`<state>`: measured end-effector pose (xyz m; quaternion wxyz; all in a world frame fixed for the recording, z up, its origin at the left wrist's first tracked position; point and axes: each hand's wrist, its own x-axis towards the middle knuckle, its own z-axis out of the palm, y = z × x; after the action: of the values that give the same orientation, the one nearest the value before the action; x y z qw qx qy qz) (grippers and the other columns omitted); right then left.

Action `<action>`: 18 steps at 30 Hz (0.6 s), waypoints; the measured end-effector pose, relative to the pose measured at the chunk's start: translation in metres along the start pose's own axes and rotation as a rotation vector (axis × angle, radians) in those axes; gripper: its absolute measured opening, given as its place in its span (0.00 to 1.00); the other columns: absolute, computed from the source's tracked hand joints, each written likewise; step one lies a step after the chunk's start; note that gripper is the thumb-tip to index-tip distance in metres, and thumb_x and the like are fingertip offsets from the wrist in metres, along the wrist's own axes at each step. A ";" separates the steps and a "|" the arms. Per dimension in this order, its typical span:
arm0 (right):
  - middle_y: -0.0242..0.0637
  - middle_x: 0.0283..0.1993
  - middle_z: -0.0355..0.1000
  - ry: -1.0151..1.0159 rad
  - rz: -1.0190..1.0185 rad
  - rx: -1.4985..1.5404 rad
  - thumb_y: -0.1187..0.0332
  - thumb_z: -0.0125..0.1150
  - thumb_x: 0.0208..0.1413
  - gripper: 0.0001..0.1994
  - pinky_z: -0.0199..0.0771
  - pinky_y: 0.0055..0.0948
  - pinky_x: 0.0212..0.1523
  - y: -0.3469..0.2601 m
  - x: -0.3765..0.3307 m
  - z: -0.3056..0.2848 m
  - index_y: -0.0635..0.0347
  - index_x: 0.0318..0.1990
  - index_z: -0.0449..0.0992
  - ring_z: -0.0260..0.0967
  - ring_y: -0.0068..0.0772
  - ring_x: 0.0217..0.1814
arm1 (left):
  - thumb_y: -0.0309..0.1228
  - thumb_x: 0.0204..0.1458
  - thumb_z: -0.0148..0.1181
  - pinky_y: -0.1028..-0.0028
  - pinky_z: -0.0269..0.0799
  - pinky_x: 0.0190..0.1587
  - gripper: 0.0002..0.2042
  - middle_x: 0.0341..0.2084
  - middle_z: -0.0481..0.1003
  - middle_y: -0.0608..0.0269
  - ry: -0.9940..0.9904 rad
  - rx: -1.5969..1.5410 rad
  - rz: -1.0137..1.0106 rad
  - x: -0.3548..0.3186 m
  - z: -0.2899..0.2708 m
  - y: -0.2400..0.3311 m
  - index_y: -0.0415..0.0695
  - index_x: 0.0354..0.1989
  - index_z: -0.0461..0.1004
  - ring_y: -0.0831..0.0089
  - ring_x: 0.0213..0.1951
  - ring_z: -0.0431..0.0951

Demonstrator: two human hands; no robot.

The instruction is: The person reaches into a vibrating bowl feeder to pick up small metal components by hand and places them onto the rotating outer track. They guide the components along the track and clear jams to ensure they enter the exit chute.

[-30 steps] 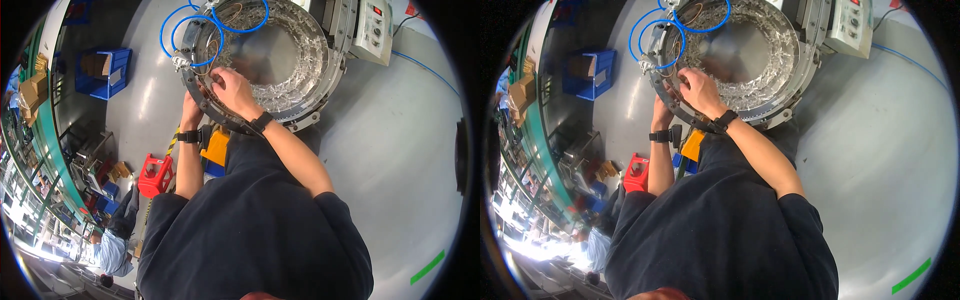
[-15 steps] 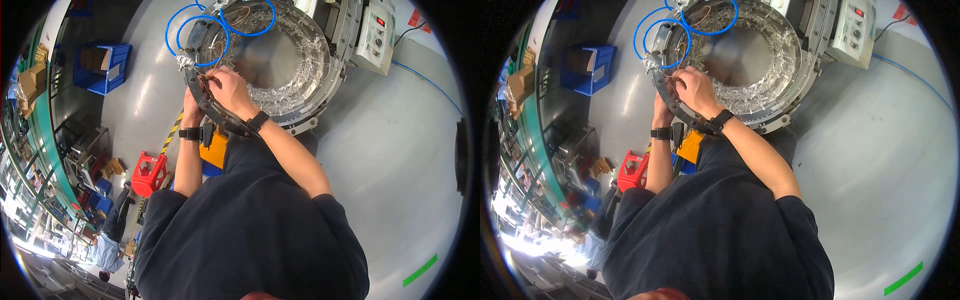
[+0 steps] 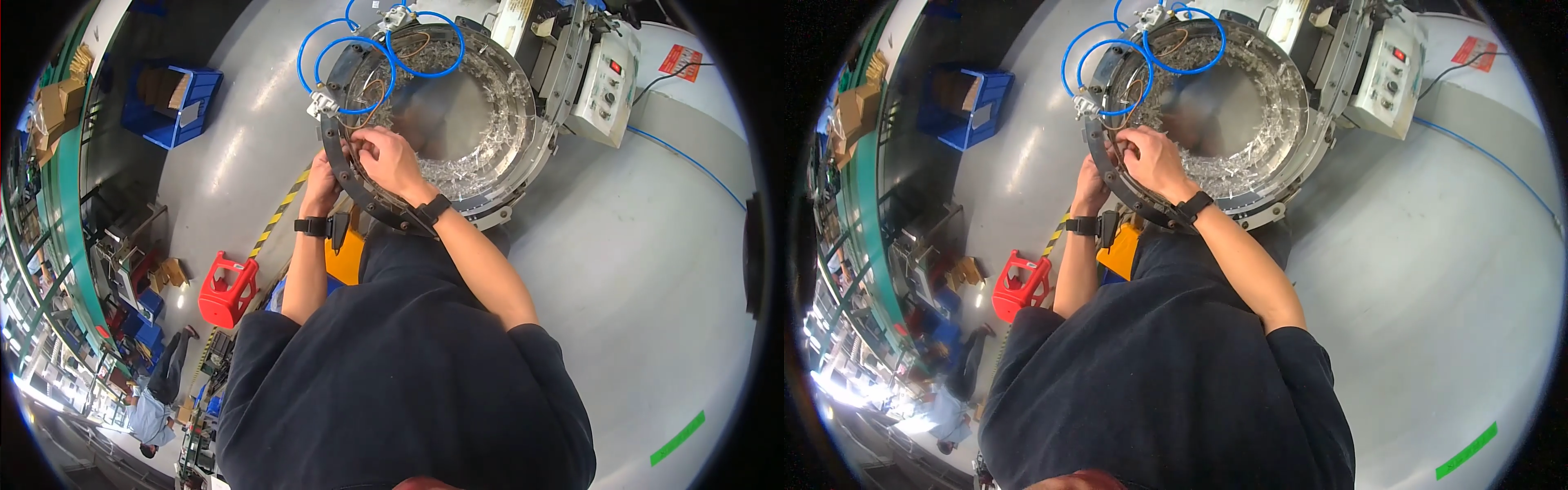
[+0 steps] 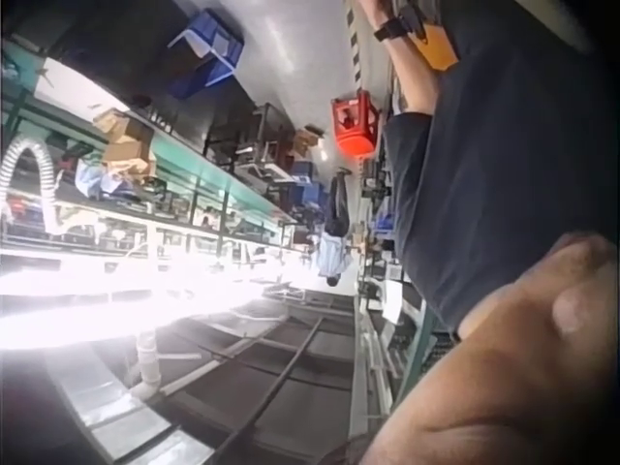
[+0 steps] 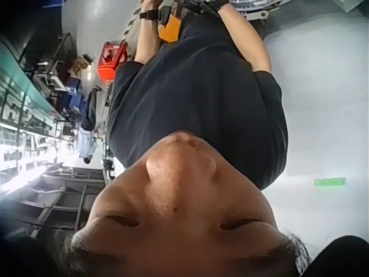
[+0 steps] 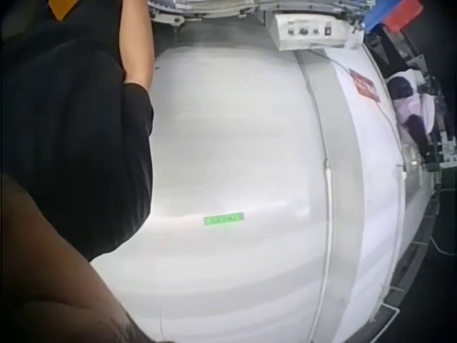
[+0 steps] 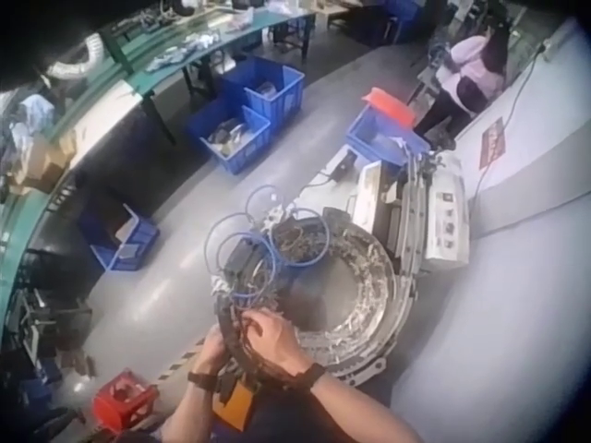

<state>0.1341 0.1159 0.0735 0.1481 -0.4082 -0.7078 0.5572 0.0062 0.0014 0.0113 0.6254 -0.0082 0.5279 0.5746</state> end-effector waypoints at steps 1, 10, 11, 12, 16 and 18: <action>0.43 0.33 0.74 -0.001 -0.008 -0.006 0.71 0.55 0.48 0.07 0.73 0.42 0.35 0.001 0.000 0.001 0.57 0.34 0.79 0.73 0.49 0.35 | 0.27 0.57 0.55 0.79 0.69 0.36 0.04 0.32 0.75 0.68 0.007 0.005 -0.024 0.000 -0.002 0.000 0.43 0.37 0.71 0.80 0.34 0.74; 0.44 0.30 0.74 -0.179 -0.060 -0.148 0.71 0.54 0.48 0.07 0.72 0.42 0.36 0.008 -0.004 -0.012 0.57 0.31 0.80 0.73 0.48 0.35 | 0.30 0.58 0.54 0.82 0.65 0.30 0.03 0.25 0.68 0.74 -0.057 0.033 -0.113 -0.007 -0.005 -0.003 0.45 0.34 0.70 0.82 0.28 0.69; 0.43 0.30 0.74 -0.203 -0.076 -0.158 0.71 0.54 0.48 0.07 0.72 0.42 0.36 0.008 -0.003 -0.015 0.57 0.31 0.80 0.73 0.48 0.35 | 0.30 0.57 0.54 0.82 0.65 0.29 0.03 0.25 0.68 0.74 -0.063 0.021 -0.113 -0.009 -0.001 -0.003 0.45 0.34 0.70 0.83 0.28 0.69; 0.43 0.30 0.74 -0.204 -0.077 -0.163 0.71 0.54 0.48 0.07 0.72 0.42 0.36 0.010 -0.004 -0.018 0.57 0.31 0.80 0.73 0.48 0.35 | 0.31 0.57 0.54 0.82 0.64 0.28 0.04 0.24 0.68 0.75 -0.067 0.008 -0.113 -0.012 0.004 -0.002 0.46 0.33 0.70 0.83 0.27 0.68; 0.44 0.29 0.74 -0.278 -0.105 -0.182 0.71 0.54 0.47 0.07 0.72 0.42 0.37 0.019 -0.008 -0.026 0.57 0.29 0.80 0.73 0.48 0.35 | 0.31 0.58 0.54 0.81 0.62 0.24 0.03 0.21 0.69 0.74 -0.055 0.030 -0.120 -0.022 0.010 -0.001 0.47 0.35 0.72 0.82 0.22 0.68; 0.44 0.30 0.74 -0.353 -0.086 -0.186 0.71 0.54 0.48 0.07 0.72 0.42 0.37 0.021 -0.013 -0.030 0.57 0.29 0.80 0.73 0.48 0.34 | 0.31 0.58 0.53 0.81 0.62 0.22 0.03 0.20 0.70 0.74 -0.042 0.040 -0.116 -0.027 0.012 -0.003 0.47 0.36 0.72 0.82 0.20 0.68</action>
<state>0.1705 0.1277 0.0680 0.0071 -0.2855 -0.7879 0.5455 0.0216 -0.0117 0.0330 0.6684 -0.0141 0.5249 0.5269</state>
